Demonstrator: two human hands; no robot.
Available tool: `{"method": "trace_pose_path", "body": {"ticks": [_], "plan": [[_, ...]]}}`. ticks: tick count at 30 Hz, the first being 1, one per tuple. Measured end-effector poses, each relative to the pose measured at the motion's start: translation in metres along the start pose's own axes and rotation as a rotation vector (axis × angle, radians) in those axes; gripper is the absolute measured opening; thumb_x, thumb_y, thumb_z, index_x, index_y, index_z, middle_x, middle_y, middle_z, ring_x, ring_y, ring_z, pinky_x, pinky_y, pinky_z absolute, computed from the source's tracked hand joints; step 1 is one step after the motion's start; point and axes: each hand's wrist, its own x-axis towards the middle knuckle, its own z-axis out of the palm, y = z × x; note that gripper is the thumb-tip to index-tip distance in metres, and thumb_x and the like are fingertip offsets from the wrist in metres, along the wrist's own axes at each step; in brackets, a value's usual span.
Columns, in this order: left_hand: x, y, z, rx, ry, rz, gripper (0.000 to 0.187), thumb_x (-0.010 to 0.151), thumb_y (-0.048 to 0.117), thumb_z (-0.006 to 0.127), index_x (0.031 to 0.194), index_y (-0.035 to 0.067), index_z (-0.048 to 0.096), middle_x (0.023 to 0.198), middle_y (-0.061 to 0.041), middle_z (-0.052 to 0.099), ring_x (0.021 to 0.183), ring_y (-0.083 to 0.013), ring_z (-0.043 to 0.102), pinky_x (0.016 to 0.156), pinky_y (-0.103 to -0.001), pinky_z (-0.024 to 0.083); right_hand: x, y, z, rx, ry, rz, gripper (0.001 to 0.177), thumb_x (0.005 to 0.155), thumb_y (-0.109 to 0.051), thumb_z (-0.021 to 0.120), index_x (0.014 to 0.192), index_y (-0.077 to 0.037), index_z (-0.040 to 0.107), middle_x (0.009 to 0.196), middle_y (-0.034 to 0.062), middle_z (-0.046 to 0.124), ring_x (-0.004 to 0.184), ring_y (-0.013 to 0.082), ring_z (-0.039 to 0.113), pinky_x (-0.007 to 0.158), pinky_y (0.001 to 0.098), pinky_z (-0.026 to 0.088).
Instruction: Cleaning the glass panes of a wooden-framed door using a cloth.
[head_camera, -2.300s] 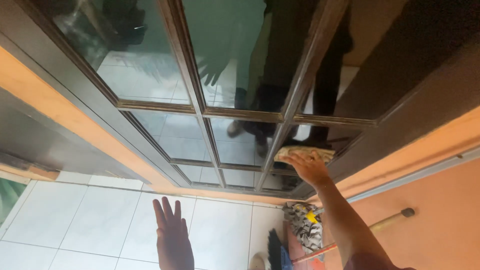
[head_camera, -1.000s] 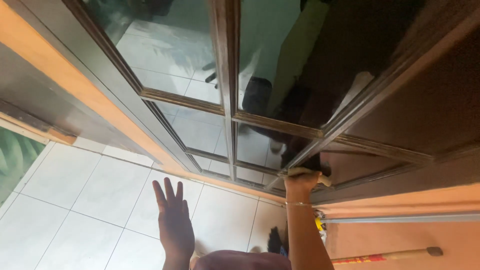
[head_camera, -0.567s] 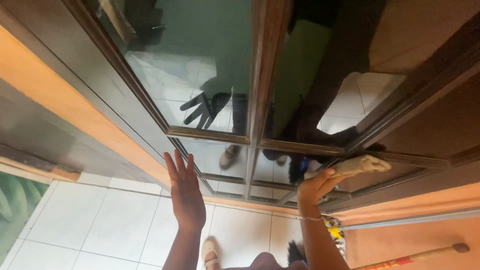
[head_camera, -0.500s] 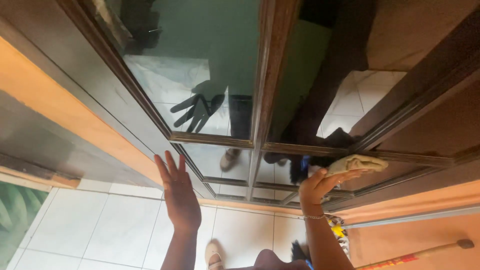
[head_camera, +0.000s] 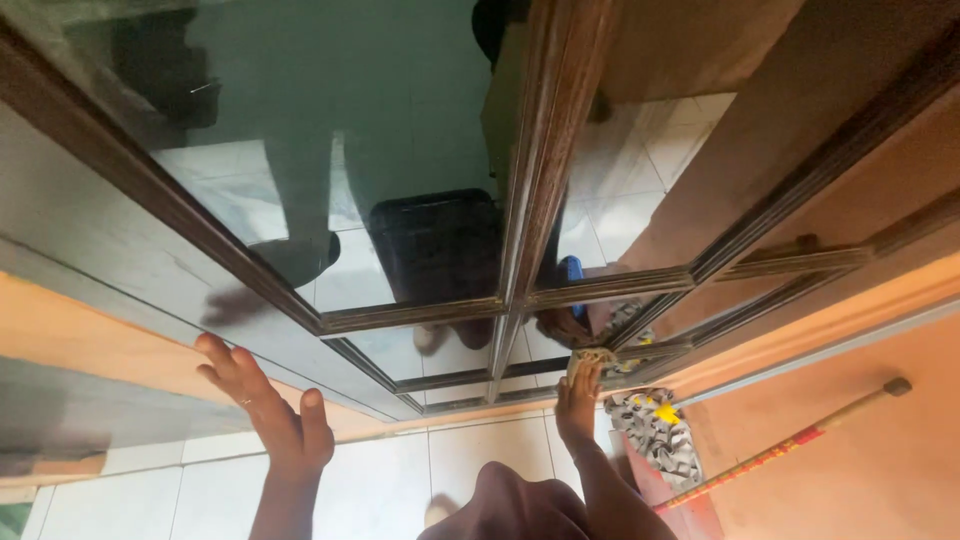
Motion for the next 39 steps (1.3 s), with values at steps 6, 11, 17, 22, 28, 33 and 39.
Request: {"method": "trace_pose_path", "body": {"ticks": [6,11,17,22,28,33,39], "plan": [[0.018,-0.096,-0.016,0.385,-0.058,0.324,0.072,0.109,0.053,0.035,0.171,0.028,0.009,0.177,-0.010,-0.006,0.163,-0.0423,-0.011,0.122,-0.074,-0.012,0.017,-0.059,0.004,0.591,0.221,0.206,0.072,0.108,-0.033,0.037,0.159,0.007,0.006,0.169,0.0296,0.000,0.158,0.0402,-0.002,0.126,0.0448,0.003],[0.016,-0.146,-0.004,0.579,0.020,0.488,0.071,0.109,0.055,0.034,0.171,0.029,0.011,0.178,-0.009,-0.005,0.162,-0.0453,-0.006,0.122,-0.079,-0.005,0.075,-0.141,-0.056,0.584,0.567,0.053,0.083,0.110,-0.043,0.035,0.163,0.008,-0.002,0.173,0.0280,-0.009,0.163,0.0374,-0.011,0.131,0.0445,-0.005],[0.059,-0.209,0.003,0.789,0.336,1.059,0.062,0.114,0.042,0.034,0.163,0.005,0.025,0.163,-0.039,0.025,0.150,-0.0685,0.026,0.108,-0.086,0.015,0.100,-0.116,-0.034,0.368,0.810,-0.167,0.087,0.108,-0.049,0.040,0.164,0.006,0.002,0.173,0.0341,-0.005,0.163,0.0478,-0.005,0.133,0.0566,-0.002],[0.026,-0.173,0.005,0.750,0.209,0.825,0.070,0.112,0.047,0.027,0.170,0.009,0.021,0.172,-0.034,0.019,0.151,-0.0620,0.019,0.110,-0.083,0.011,0.027,-0.034,0.065,0.021,0.373,-0.173,0.086,0.103,-0.045,0.049,0.155,0.013,0.014,0.158,0.0513,0.002,0.153,0.0635,0.000,0.124,0.0662,0.006],[0.014,-0.172,0.008,0.698,0.168,0.575,0.069,0.111,0.059,0.027,0.173,0.029,0.014,0.178,-0.012,0.004,0.162,-0.0482,0.005,0.122,-0.077,0.002,0.011,-0.068,0.041,0.071,0.127,-0.104,0.090,0.111,-0.053,0.037,0.155,0.020,0.008,0.161,0.0502,0.005,0.155,0.0642,0.001,0.129,0.0665,0.003],[0.014,-0.161,0.008,0.642,0.141,0.544,0.067,0.109,0.056,0.032,0.171,0.031,0.019,0.177,-0.010,0.005,0.161,-0.0454,0.005,0.121,-0.076,0.000,0.071,-0.155,-0.050,0.251,0.620,-0.270,0.088,0.110,-0.062,0.024,0.165,0.001,-0.001,0.169,0.0385,-0.017,0.162,0.0533,-0.013,0.132,0.0605,-0.002],[0.023,-0.096,0.037,0.564,0.169,0.361,0.067,0.111,0.047,0.029,0.172,0.025,0.014,0.177,-0.017,-0.001,0.157,-0.0543,-0.005,0.120,-0.080,-0.002,0.065,-0.112,-0.012,-0.007,0.527,-0.401,0.079,0.109,-0.053,0.030,0.164,-0.001,0.008,0.165,0.0422,-0.003,0.154,0.0642,-0.004,0.125,0.0720,0.003]]}}
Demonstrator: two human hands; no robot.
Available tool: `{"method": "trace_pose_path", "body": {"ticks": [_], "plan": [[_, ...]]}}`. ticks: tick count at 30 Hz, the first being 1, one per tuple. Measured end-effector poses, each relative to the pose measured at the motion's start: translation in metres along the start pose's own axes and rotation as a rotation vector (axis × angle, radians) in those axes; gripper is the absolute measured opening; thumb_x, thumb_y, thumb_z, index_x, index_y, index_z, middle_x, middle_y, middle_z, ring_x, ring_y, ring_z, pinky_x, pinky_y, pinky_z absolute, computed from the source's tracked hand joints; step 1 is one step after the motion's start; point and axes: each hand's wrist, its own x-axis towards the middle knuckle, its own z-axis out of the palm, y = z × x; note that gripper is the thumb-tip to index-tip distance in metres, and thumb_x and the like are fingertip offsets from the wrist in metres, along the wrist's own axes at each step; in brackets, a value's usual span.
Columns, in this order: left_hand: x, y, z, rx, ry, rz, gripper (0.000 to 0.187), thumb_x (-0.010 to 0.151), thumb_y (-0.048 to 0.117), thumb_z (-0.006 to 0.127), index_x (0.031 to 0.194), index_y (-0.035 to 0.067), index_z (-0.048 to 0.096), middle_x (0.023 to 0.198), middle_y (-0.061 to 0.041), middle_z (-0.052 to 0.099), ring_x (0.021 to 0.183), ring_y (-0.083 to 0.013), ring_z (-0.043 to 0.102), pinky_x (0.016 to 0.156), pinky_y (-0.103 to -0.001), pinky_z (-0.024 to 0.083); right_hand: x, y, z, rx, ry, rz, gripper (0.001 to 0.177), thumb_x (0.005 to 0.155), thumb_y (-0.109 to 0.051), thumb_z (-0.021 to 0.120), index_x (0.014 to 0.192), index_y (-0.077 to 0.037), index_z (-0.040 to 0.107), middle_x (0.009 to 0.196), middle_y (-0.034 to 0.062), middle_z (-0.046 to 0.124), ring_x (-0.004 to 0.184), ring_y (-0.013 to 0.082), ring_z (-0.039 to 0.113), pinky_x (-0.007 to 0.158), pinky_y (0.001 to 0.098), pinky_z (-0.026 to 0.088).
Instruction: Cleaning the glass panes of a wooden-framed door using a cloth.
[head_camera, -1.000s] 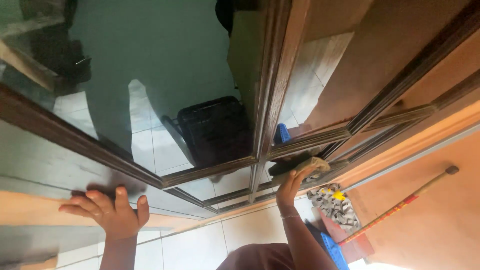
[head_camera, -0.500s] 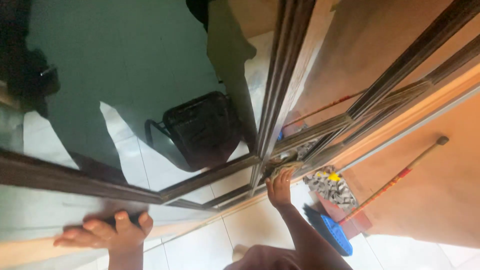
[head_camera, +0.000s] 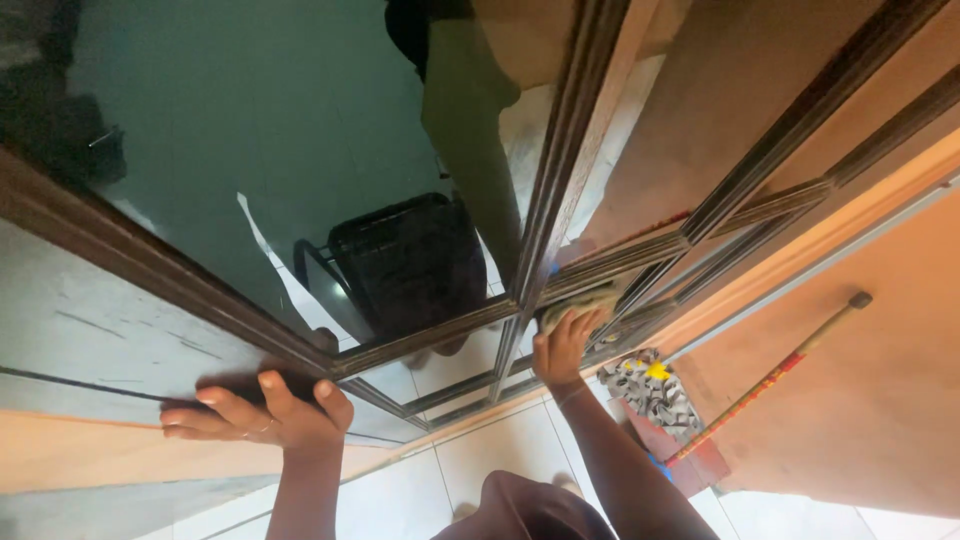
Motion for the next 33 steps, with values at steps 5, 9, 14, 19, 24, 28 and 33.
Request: {"method": "trace_pose_path", "body": {"ticks": [5,9,14,19,24,28,33], "plan": [[-0.003,0.003,0.011,0.047,0.017,-0.027,0.067,0.112,0.049,0.024,0.173,0.026,0.007,0.178,-0.017,-0.006,0.158,-0.0562,-0.006,0.121,-0.081,-0.002,-0.085,0.003,-0.018,-0.071,-0.537,0.025,0.067,0.107,-0.046,0.038,0.152,0.003,0.031,0.153,0.0410,0.027,0.148,0.0612,0.017,0.123,0.0706,0.007],[-0.007,0.001,0.011,0.059,0.038,-0.046,0.068,0.111,0.054,0.023,0.172,0.030,0.006,0.177,-0.015,-0.004,0.158,-0.0551,-0.004,0.121,-0.080,-0.001,-0.077,-0.022,-0.035,-0.091,-0.639,0.086,0.068,0.105,-0.045,0.038,0.151,0.004,0.037,0.151,0.0419,0.033,0.147,0.0537,0.024,0.121,0.0663,0.007],[-0.004,0.003,0.017,0.072,0.068,-0.058,0.067,0.110,0.054,0.023,0.171,0.031,0.008,0.177,-0.014,-0.003,0.158,-0.0549,-0.003,0.122,-0.080,-0.001,-0.050,-0.016,-0.008,-0.095,-0.415,0.018,0.067,0.107,-0.045,0.036,0.151,0.006,0.031,0.154,0.0439,0.020,0.149,0.0596,0.013,0.121,0.0692,0.003],[-0.005,0.005,0.011,0.051,0.065,-0.058,0.068,0.111,0.053,0.025,0.172,0.029,0.008,0.176,-0.015,-0.003,0.158,-0.0551,-0.003,0.122,-0.079,-0.001,0.030,-0.068,-0.020,0.143,0.032,0.017,0.068,0.113,-0.040,0.025,0.163,0.005,0.015,0.167,0.0400,-0.001,0.155,0.0625,-0.005,0.125,0.0712,0.000],[0.000,0.008,0.013,0.049,0.054,-0.048,0.068,0.111,0.049,0.026,0.172,0.026,0.008,0.176,-0.017,-0.004,0.158,-0.0545,-0.004,0.122,-0.079,-0.002,0.017,-0.063,-0.010,0.023,0.039,0.000,0.068,0.112,-0.043,0.024,0.162,0.001,0.014,0.169,0.0352,0.001,0.159,0.0572,-0.004,0.130,0.0695,0.000],[-0.005,0.007,0.011,0.056,0.035,-0.053,0.068,0.110,0.048,0.026,0.172,0.027,0.007,0.176,-0.017,-0.004,0.158,-0.0547,-0.004,0.122,-0.078,-0.002,-0.042,-0.045,0.004,0.040,-0.089,0.028,0.072,0.110,-0.045,0.027,0.160,0.007,0.018,0.163,0.0429,0.008,0.152,0.0631,0.001,0.124,0.0691,0.002],[-0.003,0.006,0.014,0.049,0.063,-0.044,0.068,0.110,0.051,0.027,0.172,0.026,0.009,0.176,-0.018,-0.001,0.157,-0.0556,-0.002,0.121,-0.080,-0.001,-0.090,-0.032,-0.009,-0.256,-0.718,0.096,0.066,0.103,-0.042,0.038,0.151,0.003,0.033,0.150,0.0339,0.036,0.148,0.0505,0.025,0.121,0.0695,0.006]]}}
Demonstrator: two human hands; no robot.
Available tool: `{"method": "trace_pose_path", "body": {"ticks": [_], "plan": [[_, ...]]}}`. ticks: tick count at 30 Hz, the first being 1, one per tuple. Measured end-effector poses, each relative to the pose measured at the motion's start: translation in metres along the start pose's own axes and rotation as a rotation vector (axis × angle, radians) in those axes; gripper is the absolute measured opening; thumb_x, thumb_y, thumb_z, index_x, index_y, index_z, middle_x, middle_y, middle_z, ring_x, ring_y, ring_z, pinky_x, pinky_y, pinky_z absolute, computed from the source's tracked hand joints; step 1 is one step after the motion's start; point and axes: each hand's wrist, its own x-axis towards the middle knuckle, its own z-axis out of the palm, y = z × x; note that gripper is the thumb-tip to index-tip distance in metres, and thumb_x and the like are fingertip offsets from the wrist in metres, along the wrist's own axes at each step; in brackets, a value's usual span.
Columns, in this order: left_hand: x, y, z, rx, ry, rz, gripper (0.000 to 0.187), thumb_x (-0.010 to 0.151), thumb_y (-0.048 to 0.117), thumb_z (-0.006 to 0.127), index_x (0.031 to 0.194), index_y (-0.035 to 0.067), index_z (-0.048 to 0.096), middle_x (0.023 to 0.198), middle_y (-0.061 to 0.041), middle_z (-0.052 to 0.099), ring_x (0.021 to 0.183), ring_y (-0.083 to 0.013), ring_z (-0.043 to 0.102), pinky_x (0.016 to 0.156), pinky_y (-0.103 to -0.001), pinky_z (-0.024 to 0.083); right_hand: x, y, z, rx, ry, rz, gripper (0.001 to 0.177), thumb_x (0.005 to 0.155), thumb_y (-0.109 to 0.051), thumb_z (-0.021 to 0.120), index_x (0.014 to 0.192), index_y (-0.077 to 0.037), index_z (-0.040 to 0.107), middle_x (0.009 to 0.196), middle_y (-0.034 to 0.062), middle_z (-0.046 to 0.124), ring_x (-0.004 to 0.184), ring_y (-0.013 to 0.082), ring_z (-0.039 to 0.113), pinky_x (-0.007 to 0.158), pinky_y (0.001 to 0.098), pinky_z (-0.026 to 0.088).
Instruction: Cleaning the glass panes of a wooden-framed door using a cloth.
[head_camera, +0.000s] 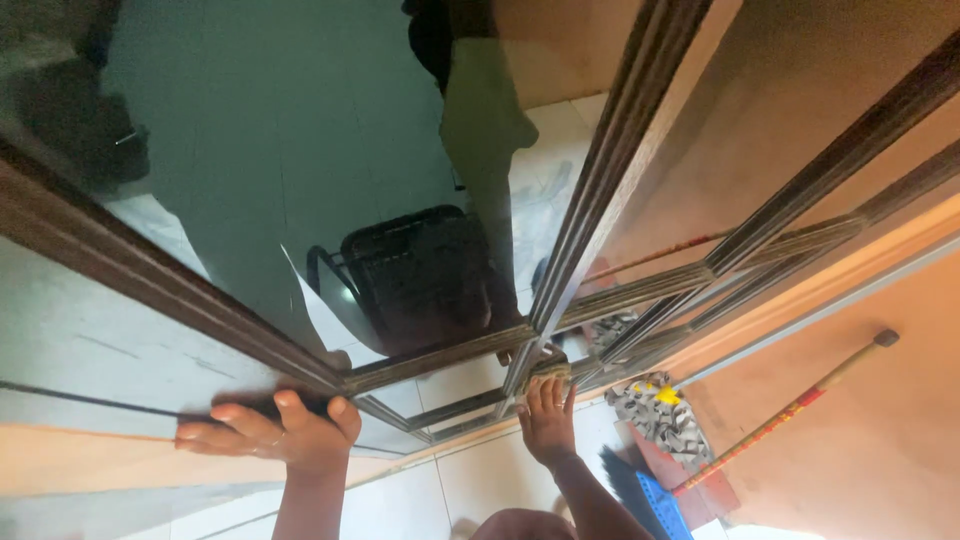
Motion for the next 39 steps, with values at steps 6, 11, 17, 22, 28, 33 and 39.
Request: {"method": "trace_pose_path", "body": {"ticks": [6,11,17,22,28,33,39], "plan": [[-0.001,0.000,0.002,-0.024,0.040,-0.027,0.067,0.109,0.053,0.026,0.171,0.030,0.012,0.177,-0.013,0.000,0.158,-0.0541,0.000,0.123,-0.078,0.001,-0.007,-0.004,-0.023,-0.055,0.007,-0.057,0.062,0.101,-0.042,0.037,0.151,-0.005,0.037,0.153,0.0331,0.035,0.145,0.0478,0.026,0.116,0.0736,0.003],[0.000,0.001,-0.001,-0.033,0.023,-0.028,0.067,0.110,0.052,0.027,0.171,0.030,0.012,0.177,-0.013,0.000,0.159,-0.0545,0.001,0.124,-0.078,0.001,0.053,-0.013,-0.052,0.221,0.544,-0.140,0.070,0.112,-0.048,0.026,0.164,-0.003,0.010,0.162,0.0371,0.004,0.157,0.0578,-0.001,0.125,0.0728,-0.005],[-0.001,0.000,-0.002,-0.032,0.026,-0.024,0.067,0.110,0.052,0.027,0.171,0.029,0.013,0.177,-0.014,0.000,0.158,-0.0550,0.001,0.124,-0.077,0.001,0.091,-0.019,-0.071,0.323,0.858,-0.128,0.073,0.110,-0.049,0.023,0.169,-0.013,0.000,0.171,0.0303,-0.009,0.160,0.0530,-0.009,0.129,0.0701,-0.007],[-0.002,0.000,-0.004,-0.032,0.015,-0.027,0.067,0.110,0.051,0.027,0.171,0.028,0.013,0.177,-0.014,0.001,0.158,-0.0544,0.001,0.125,-0.078,0.001,0.043,-0.010,-0.006,0.215,0.745,-0.144,0.077,0.108,-0.043,0.034,0.163,0.002,0.006,0.164,0.0357,0.001,0.155,0.0572,-0.004,0.125,0.0730,-0.002],[-0.002,-0.003,-0.003,0.007,0.020,0.001,0.070,0.109,0.054,0.028,0.171,0.029,0.010,0.177,-0.013,-0.001,0.159,-0.0515,-0.002,0.124,-0.076,-0.001,-0.017,-0.021,0.039,0.273,0.178,0.029,0.075,0.087,-0.003,0.052,0.151,0.018,0.019,0.153,0.0418,0.025,0.148,0.0570,0.015,0.123,0.0618,0.020],[0.005,-0.002,-0.002,-0.005,0.009,0.018,0.071,0.110,0.055,0.028,0.172,0.029,0.007,0.177,-0.014,-0.004,0.159,-0.0519,-0.004,0.124,-0.077,-0.001,-0.021,-0.005,0.039,0.278,0.030,0.137,0.081,0.080,0.010,0.043,0.158,-0.004,0.028,0.165,0.0278,0.020,0.153,0.0429,0.019,0.121,0.0539,0.023],[0.003,-0.004,-0.002,0.024,0.030,0.009,0.072,0.107,0.058,0.027,0.171,0.029,0.008,0.176,-0.014,-0.001,0.159,-0.0513,-0.002,0.124,-0.077,0.001,-0.015,0.044,0.037,0.218,0.090,0.365,0.082,0.081,0.011,0.043,0.159,-0.009,0.034,0.167,0.0181,0.028,0.153,0.0382,0.024,0.125,0.0467,0.029]]}}
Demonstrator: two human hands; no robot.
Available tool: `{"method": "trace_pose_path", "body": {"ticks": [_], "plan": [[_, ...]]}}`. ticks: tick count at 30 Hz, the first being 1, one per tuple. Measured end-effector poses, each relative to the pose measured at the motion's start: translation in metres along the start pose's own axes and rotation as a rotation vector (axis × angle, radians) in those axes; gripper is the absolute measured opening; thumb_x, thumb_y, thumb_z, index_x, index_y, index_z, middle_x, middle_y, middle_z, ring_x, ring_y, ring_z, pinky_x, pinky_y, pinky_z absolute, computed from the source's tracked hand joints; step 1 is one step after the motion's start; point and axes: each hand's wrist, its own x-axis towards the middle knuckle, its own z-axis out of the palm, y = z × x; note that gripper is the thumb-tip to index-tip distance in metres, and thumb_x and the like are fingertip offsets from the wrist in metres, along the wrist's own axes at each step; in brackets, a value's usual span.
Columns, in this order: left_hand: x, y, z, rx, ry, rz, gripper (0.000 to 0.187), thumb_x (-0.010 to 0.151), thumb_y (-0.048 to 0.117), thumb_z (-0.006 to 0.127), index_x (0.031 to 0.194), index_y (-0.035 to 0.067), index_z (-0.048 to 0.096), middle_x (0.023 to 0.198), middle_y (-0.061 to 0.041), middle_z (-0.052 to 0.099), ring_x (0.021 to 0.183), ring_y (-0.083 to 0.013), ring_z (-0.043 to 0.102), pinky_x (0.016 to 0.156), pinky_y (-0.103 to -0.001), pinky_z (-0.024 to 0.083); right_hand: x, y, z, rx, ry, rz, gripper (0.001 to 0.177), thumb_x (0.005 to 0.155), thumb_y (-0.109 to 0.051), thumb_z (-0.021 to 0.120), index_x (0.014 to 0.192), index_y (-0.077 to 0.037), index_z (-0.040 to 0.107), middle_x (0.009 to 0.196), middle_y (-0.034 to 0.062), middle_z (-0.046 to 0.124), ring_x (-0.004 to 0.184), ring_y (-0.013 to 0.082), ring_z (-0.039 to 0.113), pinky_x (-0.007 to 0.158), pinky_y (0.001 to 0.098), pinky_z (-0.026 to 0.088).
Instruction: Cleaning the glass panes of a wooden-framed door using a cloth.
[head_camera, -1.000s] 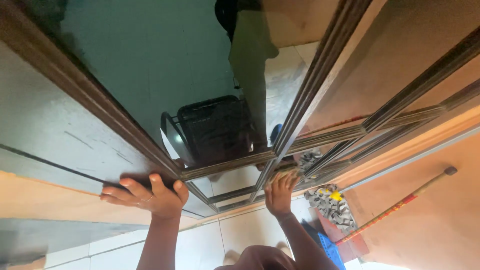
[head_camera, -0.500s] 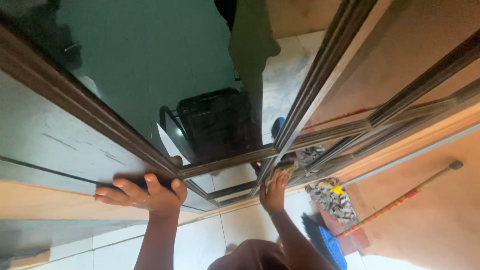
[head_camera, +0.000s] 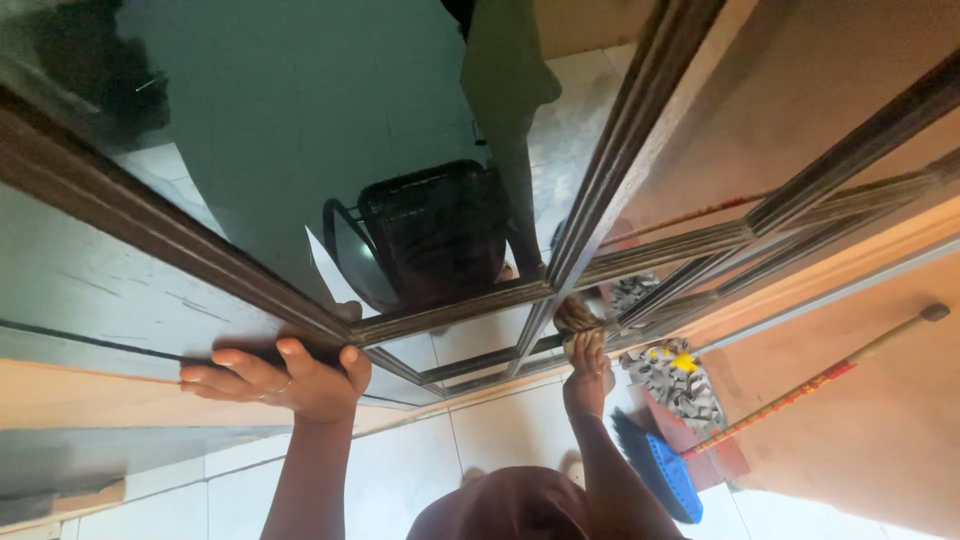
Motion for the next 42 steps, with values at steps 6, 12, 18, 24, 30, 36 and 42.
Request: {"method": "trace_pose_path", "body": {"ticks": [6,12,18,24,30,36,42], "plan": [[0.005,0.005,-0.004,-0.037,-0.022,-0.003,0.072,0.109,0.057,0.030,0.172,0.029,0.009,0.177,-0.013,-0.002,0.159,-0.0528,-0.001,0.124,-0.077,0.001,0.076,0.037,-0.027,0.087,0.202,0.484,0.078,0.079,-0.016,0.061,0.153,-0.002,0.041,0.145,0.0275,0.052,0.116,0.0478,0.059,0.097,0.0509,0.048],[0.002,0.005,0.005,-0.052,-0.005,-0.039,0.072,0.108,0.058,0.031,0.171,0.031,0.011,0.177,-0.012,-0.002,0.159,-0.0534,-0.001,0.125,-0.078,0.000,0.068,0.127,0.076,1.026,-0.049,0.184,0.041,0.104,-0.023,0.055,0.135,0.002,0.063,0.113,0.0193,0.069,0.104,0.0313,0.064,0.088,0.0461,0.053],[0.009,0.000,-0.026,-0.151,-0.049,-0.004,0.063,0.108,0.047,0.046,0.163,0.021,0.030,0.173,-0.016,0.010,0.160,-0.0496,0.003,0.126,-0.074,0.005,-0.015,-0.066,-0.074,1.774,-0.501,0.392,0.045,0.088,-0.011,0.054,0.131,0.002,0.055,0.124,0.0200,0.066,0.116,0.0341,0.065,0.102,0.0463,0.053],[-0.086,0.025,-0.085,-1.111,-0.450,-0.716,0.055,0.106,0.045,0.048,0.142,0.004,0.047,0.138,-0.017,0.055,0.129,-0.0346,0.051,0.112,-0.049,0.042,-0.064,-0.150,-0.174,1.830,-0.927,0.658,0.051,0.088,-0.017,0.058,0.135,0.001,0.050,0.130,0.0204,0.063,0.119,0.0365,0.064,0.104,0.0526,0.051],[-0.127,0.070,-0.119,-1.804,-0.888,-2.272,0.093,0.087,0.081,0.014,0.147,0.015,0.041,0.144,-0.016,0.054,0.130,-0.0364,0.055,0.106,-0.058,0.044,-0.063,-0.233,-0.222,1.410,-1.139,0.399,0.048,0.095,-0.022,0.065,0.137,0.000,0.053,0.119,0.0138,0.069,0.107,0.0261,0.069,0.090,0.0427,0.059],[-0.106,0.100,-0.142,-2.100,-0.713,-1.904,0.086,0.092,0.049,0.063,0.157,0.007,0.025,0.150,-0.020,0.045,0.138,-0.0430,0.046,0.111,-0.062,0.042,-0.041,-0.247,-0.211,0.851,-0.592,-0.363,0.038,0.096,-0.017,0.070,0.131,-0.002,0.067,0.108,0.0063,0.074,0.096,0.0124,0.067,0.083,0.0276,0.057],[-0.122,0.148,-0.151,-2.381,-0.512,-1.954,0.088,0.089,0.044,0.072,0.156,0.003,0.031,0.150,-0.018,0.051,0.140,-0.0379,0.050,0.116,-0.054,0.042,-0.009,-0.235,-0.222,1.022,-1.161,-0.205,0.043,0.096,-0.019,0.067,0.135,-0.002,0.063,0.112,0.0062,0.074,0.098,0.0131,0.068,0.085,0.0299,0.057]]}}
